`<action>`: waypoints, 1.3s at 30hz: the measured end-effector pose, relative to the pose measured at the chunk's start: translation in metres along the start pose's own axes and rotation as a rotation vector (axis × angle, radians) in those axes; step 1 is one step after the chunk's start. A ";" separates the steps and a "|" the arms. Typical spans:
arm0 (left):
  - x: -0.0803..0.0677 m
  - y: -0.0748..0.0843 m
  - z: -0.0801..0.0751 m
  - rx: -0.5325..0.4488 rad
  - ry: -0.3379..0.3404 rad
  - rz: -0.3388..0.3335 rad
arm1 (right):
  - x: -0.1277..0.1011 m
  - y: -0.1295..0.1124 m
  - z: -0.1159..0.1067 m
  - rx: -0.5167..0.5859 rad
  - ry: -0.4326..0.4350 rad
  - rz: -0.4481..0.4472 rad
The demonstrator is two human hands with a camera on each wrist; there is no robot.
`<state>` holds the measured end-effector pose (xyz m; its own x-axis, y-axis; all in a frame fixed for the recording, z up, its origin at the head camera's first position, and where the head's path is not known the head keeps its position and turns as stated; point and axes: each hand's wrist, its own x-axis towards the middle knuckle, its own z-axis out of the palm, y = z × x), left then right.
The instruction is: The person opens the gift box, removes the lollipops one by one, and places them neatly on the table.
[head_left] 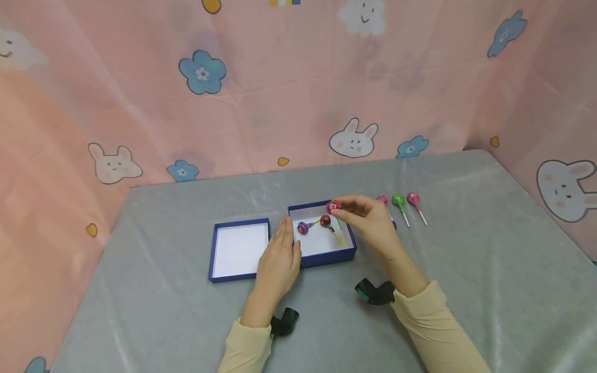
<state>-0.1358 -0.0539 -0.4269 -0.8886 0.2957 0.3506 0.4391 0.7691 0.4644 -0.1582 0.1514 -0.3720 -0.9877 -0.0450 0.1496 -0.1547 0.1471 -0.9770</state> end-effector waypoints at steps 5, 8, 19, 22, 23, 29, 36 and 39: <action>0.000 0.002 0.000 -0.002 -0.019 -0.005 | -0.006 -0.001 -0.021 0.105 0.064 -0.016; 0.001 0.003 -0.001 -0.002 -0.028 -0.013 | -0.009 0.000 -0.033 0.181 0.099 -0.015; 0.002 0.005 -0.002 0.002 -0.022 -0.013 | -0.013 0.001 -0.072 0.389 0.162 -0.040; 0.002 0.005 -0.003 0.001 -0.030 -0.025 | -0.013 0.003 -0.082 0.405 0.164 -0.031; 0.001 0.005 -0.004 0.000 -0.031 -0.028 | -0.013 0.004 -0.085 0.404 0.164 -0.026; -0.001 0.003 -0.005 -0.002 -0.033 -0.034 | -0.012 0.013 -0.100 0.318 0.151 0.016; 0.000 0.003 -0.005 -0.007 -0.036 -0.030 | -0.010 0.027 -0.114 0.165 0.136 0.117; 0.000 0.004 -0.004 -0.008 -0.038 -0.029 | -0.011 0.033 -0.120 0.098 0.145 0.161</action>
<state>-0.1336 -0.0532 -0.4224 -0.9053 0.2948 0.3059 0.4142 0.7730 0.4805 -0.1554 0.2756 -0.3872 -0.9934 0.1146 0.0040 0.0011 0.0437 -0.9990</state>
